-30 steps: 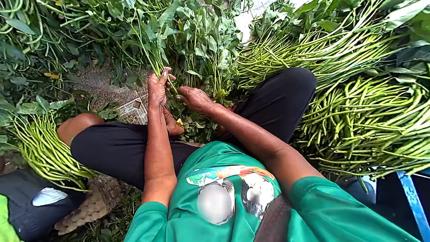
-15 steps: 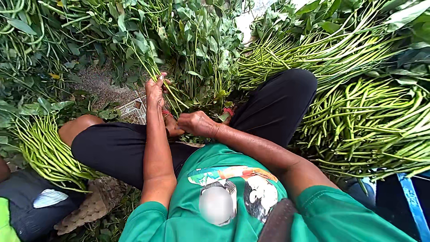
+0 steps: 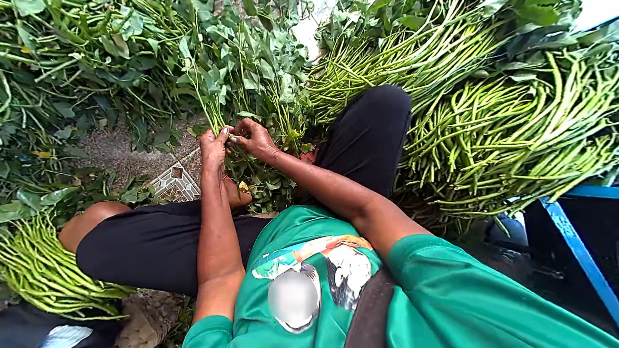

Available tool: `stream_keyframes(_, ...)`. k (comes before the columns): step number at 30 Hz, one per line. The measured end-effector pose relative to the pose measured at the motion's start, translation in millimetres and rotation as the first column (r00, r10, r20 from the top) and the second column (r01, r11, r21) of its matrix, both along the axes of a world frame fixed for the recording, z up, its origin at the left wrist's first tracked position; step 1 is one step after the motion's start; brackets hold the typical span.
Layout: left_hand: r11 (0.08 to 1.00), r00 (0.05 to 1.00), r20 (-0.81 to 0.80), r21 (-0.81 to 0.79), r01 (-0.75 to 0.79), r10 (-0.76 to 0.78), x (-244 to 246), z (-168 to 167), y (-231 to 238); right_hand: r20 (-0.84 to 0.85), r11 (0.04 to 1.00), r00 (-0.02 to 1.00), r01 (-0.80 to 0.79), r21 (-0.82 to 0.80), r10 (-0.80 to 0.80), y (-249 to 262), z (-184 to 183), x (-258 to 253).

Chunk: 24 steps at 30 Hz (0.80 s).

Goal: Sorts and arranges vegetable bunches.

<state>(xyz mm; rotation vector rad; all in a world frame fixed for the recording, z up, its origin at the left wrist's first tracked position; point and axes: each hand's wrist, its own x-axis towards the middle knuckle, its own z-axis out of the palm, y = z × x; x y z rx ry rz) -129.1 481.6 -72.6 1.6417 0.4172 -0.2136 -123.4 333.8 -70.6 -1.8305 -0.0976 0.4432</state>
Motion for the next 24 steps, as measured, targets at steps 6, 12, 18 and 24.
stream_keyframes(6, 0.996, 0.994, -0.057, -0.003, -0.089, 0.088, -0.2, 3.7, -8.8, 0.331, 0.997, 0.942, -0.023, -0.074, 0.046, -1.9, -9.0, -7.7)
stream_keyframes(12, 0.958, 0.960, 0.116, 0.109, -0.266, 0.253, 6.0, 3.9, 29.3, 0.094, 0.879, 0.950, -0.236, -0.415, 0.299, -29.8, -14.1, 0.8)
stream_keyframes(18, 0.873, 0.957, -0.011, -0.408, -0.268, 0.289, -1.1, 14.9, 17.1, -0.347, 0.933, 0.894, 0.174, -0.315, -0.284, -73.2, -52.8, 31.7)
stream_keyframes(24, 0.848, 0.934, -0.103, -0.394, -0.354, 0.342, 0.2, 12.5, 10.8, -0.453, 0.961, 0.849, 0.219, -0.166, -0.272, -63.2, -73.6, 26.4)
